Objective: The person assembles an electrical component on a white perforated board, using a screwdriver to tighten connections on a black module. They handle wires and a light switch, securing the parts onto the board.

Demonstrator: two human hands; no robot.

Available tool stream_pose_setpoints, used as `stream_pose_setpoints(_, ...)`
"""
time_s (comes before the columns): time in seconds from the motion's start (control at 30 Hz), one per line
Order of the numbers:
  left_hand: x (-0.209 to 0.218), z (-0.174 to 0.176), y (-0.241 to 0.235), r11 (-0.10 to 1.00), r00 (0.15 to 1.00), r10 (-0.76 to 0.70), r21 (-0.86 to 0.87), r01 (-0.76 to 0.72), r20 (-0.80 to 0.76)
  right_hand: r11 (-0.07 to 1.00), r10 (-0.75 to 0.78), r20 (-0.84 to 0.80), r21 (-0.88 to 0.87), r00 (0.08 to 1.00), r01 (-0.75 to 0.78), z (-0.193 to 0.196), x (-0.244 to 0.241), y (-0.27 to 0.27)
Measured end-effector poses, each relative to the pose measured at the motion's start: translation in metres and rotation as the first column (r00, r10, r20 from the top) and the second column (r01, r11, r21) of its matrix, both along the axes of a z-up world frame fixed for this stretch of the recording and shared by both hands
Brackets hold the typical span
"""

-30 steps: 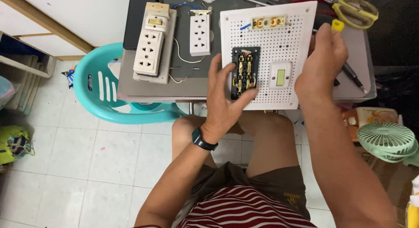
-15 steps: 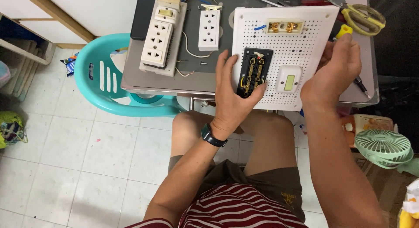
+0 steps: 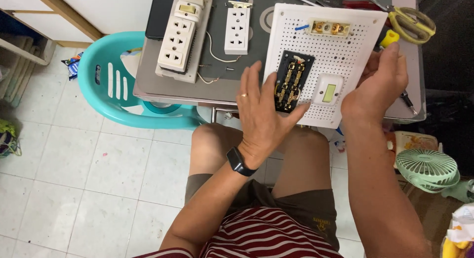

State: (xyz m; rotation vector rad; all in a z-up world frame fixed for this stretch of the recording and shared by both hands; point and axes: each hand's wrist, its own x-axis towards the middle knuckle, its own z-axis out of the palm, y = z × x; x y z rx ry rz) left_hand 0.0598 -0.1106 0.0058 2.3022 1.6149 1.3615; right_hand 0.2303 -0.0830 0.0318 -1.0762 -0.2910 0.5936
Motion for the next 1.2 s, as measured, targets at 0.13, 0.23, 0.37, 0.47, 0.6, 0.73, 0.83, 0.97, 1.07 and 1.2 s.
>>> stream_pose_setpoints(0.13, -0.003, -0.012, 0.002, 0.998, 0.997, -0.058, -0.011, 0.058, 0.055, 0.999, -0.015, 0.005, -0.043, 1.0, 0.015, 0.001, -0.001, 0.0)
stream_pose_setpoints(0.23, -0.001, -0.001, 0.003, 0.998, 0.995, -0.057, -0.011, 0.058, 0.08, 1.0, -0.021, 0.006, 0.004, 1.0, 0.021, 0.0, 0.001, 0.0)
stream_pose_setpoints(0.37, 0.003, 0.012, 0.005, 0.998, 0.999, 0.054, -0.013, -0.053, 0.007, 0.999, -0.027, 0.007, 0.036, 1.0, 0.027, 0.0, -0.001, -0.001)
stream_pose_setpoints(0.47, 0.004, 0.013, 0.006, 0.996, 0.996, 0.09, 0.017, -0.089, -0.019, 0.997, -0.036, -0.013, 0.068, 0.999, 0.037, -0.004, 0.002, -0.001)
stream_pose_setpoints(0.6, 0.002, 0.019, 0.008, 0.994, 0.992, 0.094, -0.041, -0.097, -0.081, 0.999, -0.05, 0.012, -0.004, 0.999, 0.05, -0.002, 0.0, -0.004)
stream_pose_setpoints(0.73, 0.0, 0.019, 0.009, 0.996, 0.994, 0.087, 0.014, -0.086, -0.066, 0.998, -0.045, 0.038, 0.049, 0.998, 0.043, -0.008, 0.002, -0.001)
stream_pose_setpoints(0.83, -0.001, 0.013, 0.008, 0.996, 0.995, 0.075, 0.055, -0.071, -0.072, 0.998, -0.052, 0.043, 0.021, 0.998, 0.051, -0.003, -0.002, -0.003)
stream_pose_setpoints(0.97, -0.002, 0.012, 0.008, 0.999, 0.997, 0.046, -0.012, -0.047, -0.057, 0.997, -0.037, 0.094, 0.068, 0.995, 0.031, -0.003, -0.004, -0.002)
stream_pose_setpoints(1.07, -0.004, 0.015, 0.007, 0.997, 0.997, 0.025, -0.065, -0.03, -0.076, 0.993, -0.017, 0.091, 0.12, 0.996, 0.006, -0.004, -0.003, -0.001)
stream_pose_setpoints(1.2, -0.005, 0.014, 0.005, 0.999, 0.991, 0.051, 0.001, -0.051, -0.123, 0.997, -0.016, 0.069, 0.081, 0.998, 0.01, 0.007, -0.01, -0.007)
